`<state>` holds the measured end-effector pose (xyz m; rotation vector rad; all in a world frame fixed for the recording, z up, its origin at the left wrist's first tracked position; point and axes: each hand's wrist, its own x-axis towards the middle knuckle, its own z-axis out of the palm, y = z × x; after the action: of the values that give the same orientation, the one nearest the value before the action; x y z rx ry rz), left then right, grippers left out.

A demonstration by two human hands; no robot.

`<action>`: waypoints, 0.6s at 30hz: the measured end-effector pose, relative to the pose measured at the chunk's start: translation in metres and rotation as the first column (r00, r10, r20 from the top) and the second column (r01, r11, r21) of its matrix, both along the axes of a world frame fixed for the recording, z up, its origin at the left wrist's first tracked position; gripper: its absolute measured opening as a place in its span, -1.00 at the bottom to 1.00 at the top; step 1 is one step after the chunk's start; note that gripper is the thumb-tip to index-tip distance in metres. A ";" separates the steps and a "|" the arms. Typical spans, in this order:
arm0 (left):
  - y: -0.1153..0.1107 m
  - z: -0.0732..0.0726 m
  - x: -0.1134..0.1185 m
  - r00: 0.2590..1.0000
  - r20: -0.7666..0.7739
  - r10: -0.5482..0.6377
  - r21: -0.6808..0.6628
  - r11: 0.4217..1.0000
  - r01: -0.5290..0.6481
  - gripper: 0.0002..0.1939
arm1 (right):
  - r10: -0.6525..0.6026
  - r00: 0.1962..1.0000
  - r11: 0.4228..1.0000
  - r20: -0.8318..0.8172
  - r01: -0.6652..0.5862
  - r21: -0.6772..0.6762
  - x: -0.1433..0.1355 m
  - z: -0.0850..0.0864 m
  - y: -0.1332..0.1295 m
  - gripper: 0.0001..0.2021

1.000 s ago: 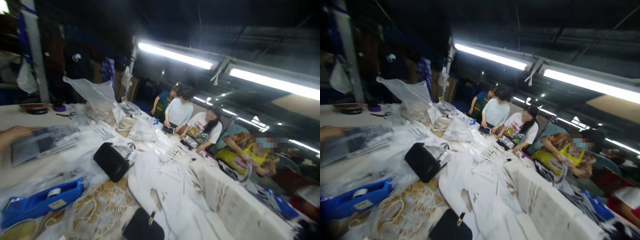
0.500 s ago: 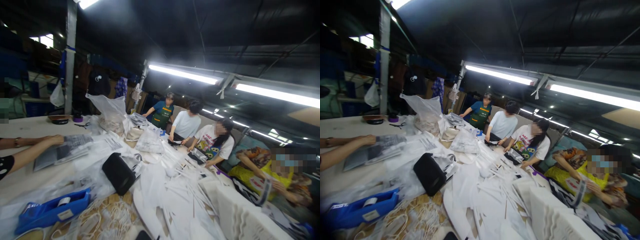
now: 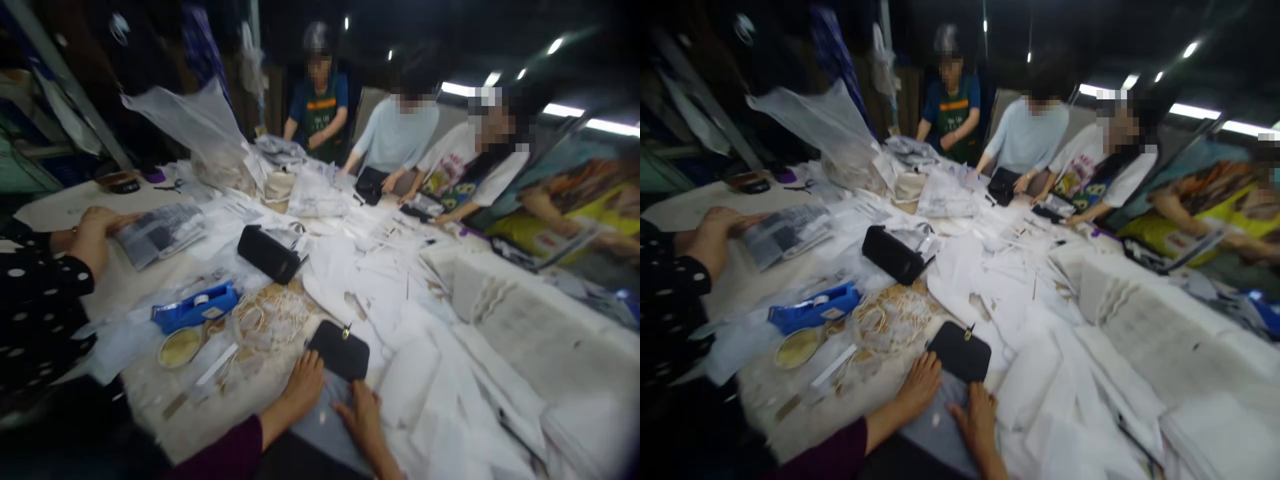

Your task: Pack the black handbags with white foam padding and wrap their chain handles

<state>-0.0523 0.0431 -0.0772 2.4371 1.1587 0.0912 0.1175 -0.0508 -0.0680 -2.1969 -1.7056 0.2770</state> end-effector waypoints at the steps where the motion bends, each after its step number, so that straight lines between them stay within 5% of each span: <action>1: 0.001 0.004 0.002 1.000 -0.006 -0.011 0.022 1.000 0.011 -0.67 | -0.005 1.000 0.997 -0.014 0.004 -0.076 -0.002 -0.005 -0.007 -0.65; 5: 0.009 0.012 0.012 0.996 -0.034 -0.088 0.008 0.996 0.089 -0.79 | -0.037 0.999 0.984 -0.016 0.034 -0.174 0.001 -0.014 -0.013 -0.64; 10: 0.009 0.015 0.006 0.996 -0.024 -0.084 0.017 0.996 0.085 -0.80 | -0.042 0.997 0.989 -0.058 0.033 -0.147 0.000 -0.004 -0.010 -0.67; 18: 0.011 -0.018 0.001 1.000 -0.005 -0.024 -0.113 0.993 0.023 -0.56 | -0.025 0.997 0.997 -0.078 0.019 -0.074 0.004 -0.037 -0.013 -0.65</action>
<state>-0.0513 0.0545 -0.0949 2.3531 1.1069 0.0105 0.1218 -0.0642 -0.1050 -2.2242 -1.6528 0.4212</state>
